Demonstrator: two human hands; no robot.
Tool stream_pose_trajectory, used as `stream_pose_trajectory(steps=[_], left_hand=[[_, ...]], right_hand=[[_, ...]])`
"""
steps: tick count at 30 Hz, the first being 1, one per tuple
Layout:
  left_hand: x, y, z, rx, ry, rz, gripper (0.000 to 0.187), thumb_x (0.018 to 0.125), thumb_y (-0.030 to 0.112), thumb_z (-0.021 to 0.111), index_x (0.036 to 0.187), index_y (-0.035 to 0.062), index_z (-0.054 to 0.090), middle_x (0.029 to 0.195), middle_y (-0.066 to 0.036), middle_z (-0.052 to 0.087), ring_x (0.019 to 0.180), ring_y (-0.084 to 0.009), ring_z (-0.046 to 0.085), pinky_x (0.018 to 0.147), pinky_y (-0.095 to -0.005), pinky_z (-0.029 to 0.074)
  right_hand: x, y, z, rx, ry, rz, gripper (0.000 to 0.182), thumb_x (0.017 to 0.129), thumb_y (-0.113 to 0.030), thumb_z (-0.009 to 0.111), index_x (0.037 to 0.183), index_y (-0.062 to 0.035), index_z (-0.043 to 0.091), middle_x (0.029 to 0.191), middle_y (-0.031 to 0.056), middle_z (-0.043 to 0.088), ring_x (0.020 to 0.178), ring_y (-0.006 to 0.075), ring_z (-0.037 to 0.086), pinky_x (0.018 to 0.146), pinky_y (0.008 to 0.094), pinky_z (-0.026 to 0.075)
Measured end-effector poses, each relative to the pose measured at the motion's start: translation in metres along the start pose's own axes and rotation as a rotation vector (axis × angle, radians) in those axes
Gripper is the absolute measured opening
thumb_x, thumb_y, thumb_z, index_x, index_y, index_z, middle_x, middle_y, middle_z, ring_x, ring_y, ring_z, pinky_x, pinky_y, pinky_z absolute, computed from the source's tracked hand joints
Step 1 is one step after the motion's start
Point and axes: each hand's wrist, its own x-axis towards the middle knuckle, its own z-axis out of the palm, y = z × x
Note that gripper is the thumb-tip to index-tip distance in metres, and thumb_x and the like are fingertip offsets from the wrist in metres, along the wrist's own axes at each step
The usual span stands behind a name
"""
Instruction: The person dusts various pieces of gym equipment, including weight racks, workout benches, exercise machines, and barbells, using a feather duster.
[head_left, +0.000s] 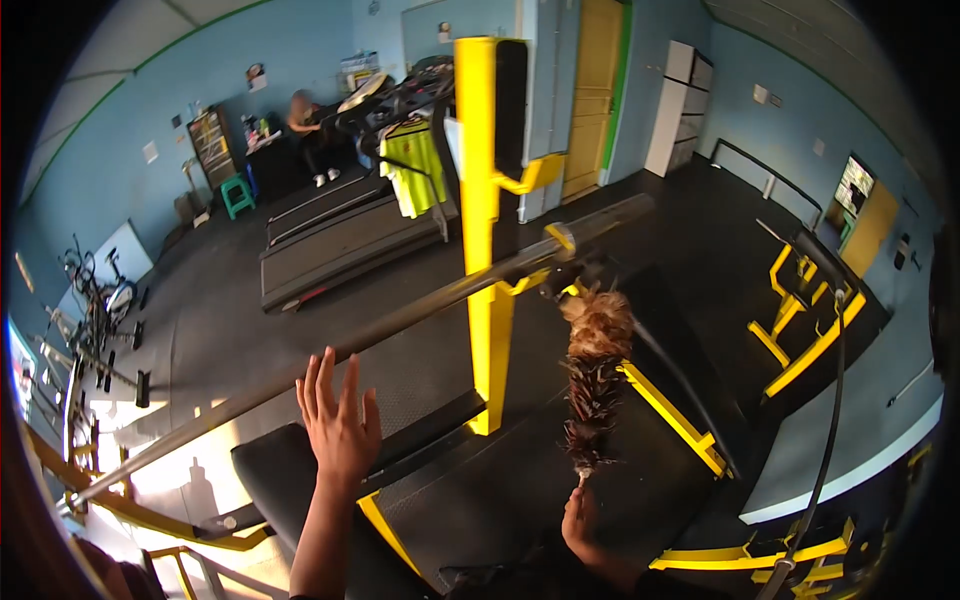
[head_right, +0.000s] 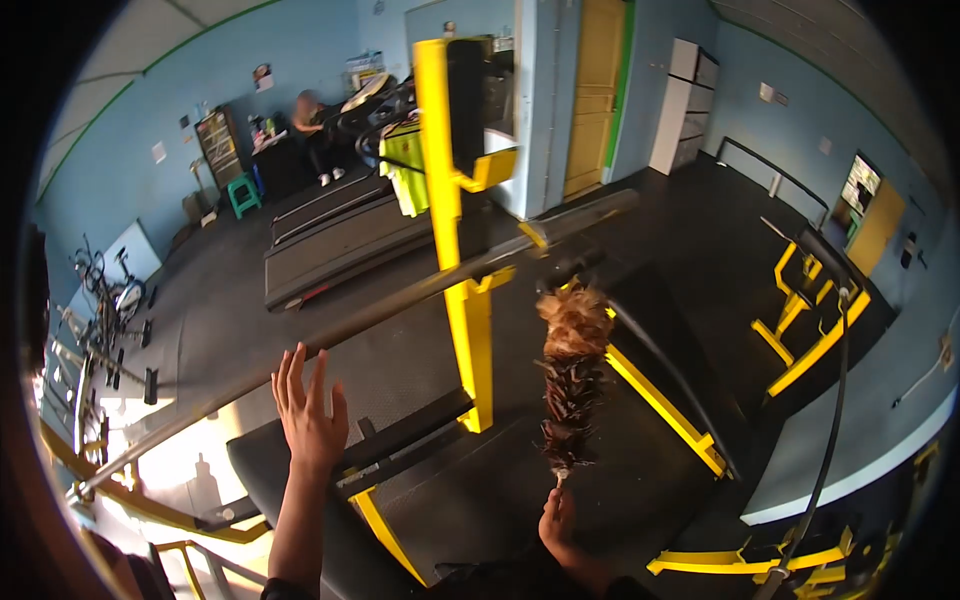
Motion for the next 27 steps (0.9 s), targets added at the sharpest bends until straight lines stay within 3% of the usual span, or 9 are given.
stream_pose_trajectory(steps=[3, 6, 7, 10, 12, 14, 22, 24, 27], left_hand=[[0.013, 0.048, 0.020, -0.066, -0.004, -0.005, 0.053, 0.089, 0.018, 0.061, 0.140, 0.0105, 0.049, 0.143, -0.017, 0.045, 0.135, -0.0356, 0.041, 0.112, -0.0552, 0.028], [0.034, 0.104, 0.044, -0.215, -0.009, 0.050, 0.051, 0.089, 0.017, 0.061, 0.138, 0.0084, 0.050, 0.132, -0.017, 0.055, 0.124, -0.0352, 0.050, 0.109, -0.0538, 0.032], [0.045, 0.127, 0.049, -0.215, 0.086, 0.116, 0.038, 0.088, 0.011, 0.062, 0.126, 0.0044, 0.059, 0.106, -0.015, 0.065, 0.100, -0.0324, 0.061, 0.098, -0.0485, 0.042], [0.057, 0.169, 0.071, -0.480, -0.023, 0.139, 0.021, 0.087, 0.003, 0.063, 0.108, 0.0020, 0.066, 0.089, -0.014, 0.067, 0.081, -0.0295, 0.063, 0.079, -0.0409, 0.050], [0.069, 0.203, 0.088, -0.569, 0.135, 0.202, 0.009, 0.087, 0.005, 0.067, 0.095, 0.0006, 0.068, 0.070, -0.010, 0.060, 0.059, -0.0257, 0.057, 0.057, -0.0359, 0.047], [0.070, 0.222, 0.095, -0.579, 0.018, 0.076, 0.009, 0.086, 0.009, 0.071, 0.083, 0.0023, 0.066, 0.063, -0.010, 0.057, 0.053, -0.0265, 0.055, 0.051, -0.0370, 0.045], [0.105, 0.263, 0.152, -0.626, -0.010, 0.022, 0.032, 0.084, 0.012, 0.072, 0.061, 0.0054, 0.050, 0.059, -0.011, 0.054, 0.052, -0.0322, 0.056, 0.050, -0.0414, 0.044], [0.100, 0.267, 0.175, -0.575, -0.147, 0.037, 0.018, 0.083, 0.011, 0.072, 0.074, 0.0044, 0.058, 0.068, -0.010, 0.057, 0.062, -0.0290, 0.057, 0.058, -0.0418, 0.045], [0.084, 0.290, 0.234, -0.891, -0.197, 0.180, 0.020, 0.083, 0.012, 0.071, 0.099, 0.0022, 0.063, 0.082, -0.011, 0.059, 0.075, -0.0274, 0.058, 0.069, -0.0414, 0.047]], right_hand=[[0.042, 0.013, -0.027, 0.177, -0.003, 0.033, 0.040, 0.103, -0.040, 0.043, 0.091, -0.0029, 0.052, 0.066, 0.0041, 0.044, 0.059, 0.0163, 0.044, 0.057, 0.0343, 0.040], [0.123, -0.025, -0.044, 0.082, 0.080, -0.270, 0.033, 0.103, -0.033, 0.047, 0.095, -0.0022, 0.056, 0.069, 0.0038, 0.053, 0.060, 0.0170, 0.053, 0.056, 0.0326, 0.041], [0.149, -0.030, -0.051, -0.031, 0.116, -0.371, 0.033, 0.103, -0.033, 0.047, 0.098, -0.0018, 0.059, 0.072, 0.0067, 0.059, 0.063, 0.0202, 0.058, 0.058, 0.0339, 0.044], [0.196, -0.045, -0.075, -0.163, 0.057, -0.156, 0.033, 0.104, -0.031, 0.046, 0.103, -0.0026, 0.061, 0.078, 0.0104, 0.063, 0.072, 0.0233, 0.064, 0.064, 0.0355, 0.048], [0.212, -0.049, -0.087, -0.194, 0.014, -0.169, 0.033, 0.104, -0.031, 0.046, 0.103, -0.0024, 0.061, 0.077, 0.0114, 0.062, 0.070, 0.0239, 0.063, 0.064, 0.0355, 0.048], [0.226, -0.047, -0.093, -0.228, -0.040, -0.184, 0.033, 0.104, -0.031, 0.046, 0.103, -0.0022, 0.061, 0.076, 0.0125, 0.061, 0.069, 0.0246, 0.063, 0.063, 0.0355, 0.048], [0.259, 0.004, -0.111, -0.197, 0.150, -0.071, 0.031, 0.102, -0.034, 0.048, 0.106, -0.0069, 0.063, 0.075, 0.0186, 0.061, 0.069, 0.0388, 0.062, 0.060, 0.0431, 0.047], [0.251, 0.051, -0.102, -0.158, 0.284, 0.047, 0.035, 0.103, -0.033, 0.048, 0.101, -0.0026, 0.065, 0.075, 0.0155, 0.064, 0.067, 0.0310, 0.063, 0.064, 0.0396, 0.048], [0.222, 0.088, -0.110, -0.247, 0.245, 0.258, 0.040, 0.103, -0.038, 0.045, 0.103, -0.0026, 0.065, 0.087, 0.0186, 0.067, 0.083, 0.0365, 0.066, 0.070, 0.0433, 0.049]])
